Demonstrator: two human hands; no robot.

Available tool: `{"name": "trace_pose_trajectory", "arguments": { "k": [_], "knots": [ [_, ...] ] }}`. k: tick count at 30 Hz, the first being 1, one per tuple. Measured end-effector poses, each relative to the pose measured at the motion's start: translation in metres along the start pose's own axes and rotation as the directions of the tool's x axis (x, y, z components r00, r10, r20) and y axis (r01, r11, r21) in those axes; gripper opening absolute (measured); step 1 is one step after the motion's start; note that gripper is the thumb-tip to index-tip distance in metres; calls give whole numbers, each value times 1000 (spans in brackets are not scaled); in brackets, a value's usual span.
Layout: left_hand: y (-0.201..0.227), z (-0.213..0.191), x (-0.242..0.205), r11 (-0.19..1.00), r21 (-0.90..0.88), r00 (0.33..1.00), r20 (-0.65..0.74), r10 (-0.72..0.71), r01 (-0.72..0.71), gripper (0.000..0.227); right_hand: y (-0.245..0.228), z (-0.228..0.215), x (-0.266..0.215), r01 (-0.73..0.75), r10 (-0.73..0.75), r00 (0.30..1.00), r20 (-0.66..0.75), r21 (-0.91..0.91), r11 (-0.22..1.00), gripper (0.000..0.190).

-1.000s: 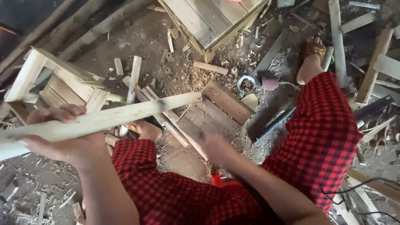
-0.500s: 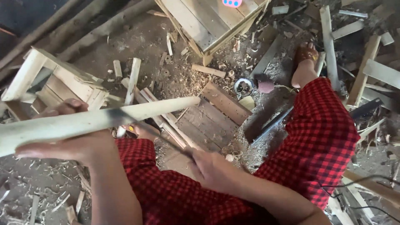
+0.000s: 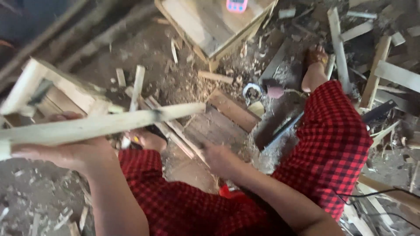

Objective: Shaving a wooden pole using a drawknife to remove bark and smooth the surface

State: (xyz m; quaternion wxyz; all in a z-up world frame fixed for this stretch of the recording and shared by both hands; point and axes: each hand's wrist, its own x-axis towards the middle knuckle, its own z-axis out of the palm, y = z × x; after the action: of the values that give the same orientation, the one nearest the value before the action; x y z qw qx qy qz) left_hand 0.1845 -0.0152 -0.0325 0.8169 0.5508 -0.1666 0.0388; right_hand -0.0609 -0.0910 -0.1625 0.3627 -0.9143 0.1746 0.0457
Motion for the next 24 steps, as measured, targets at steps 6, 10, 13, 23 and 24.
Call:
{"name": "trace_pose_trajectory", "arguments": {
  "k": [6,10,13,23,24],
  "knots": [
    [3,-5,-4,994,-109,1000,6,5,-4,107,12,0,29,-546,434,836,337,429,719,44],
    [7,-5,-3,988,-137,994,-71,-88,78,104,135,114,56,-390,393,918,-52,57,919,29],
    [10,2,-4,981,-170,992,-62,-111,99,102,60,27,44,-356,408,901,-145,288,889,40],
    [7,-5,-9,993,-111,998,49,-37,42,64,-26,-43,12,-520,486,850,201,458,721,74],
    [5,-9,-7,993,-111,998,50,-33,39,64,22,-3,32,-517,484,852,199,459,722,74]
  ]
}}
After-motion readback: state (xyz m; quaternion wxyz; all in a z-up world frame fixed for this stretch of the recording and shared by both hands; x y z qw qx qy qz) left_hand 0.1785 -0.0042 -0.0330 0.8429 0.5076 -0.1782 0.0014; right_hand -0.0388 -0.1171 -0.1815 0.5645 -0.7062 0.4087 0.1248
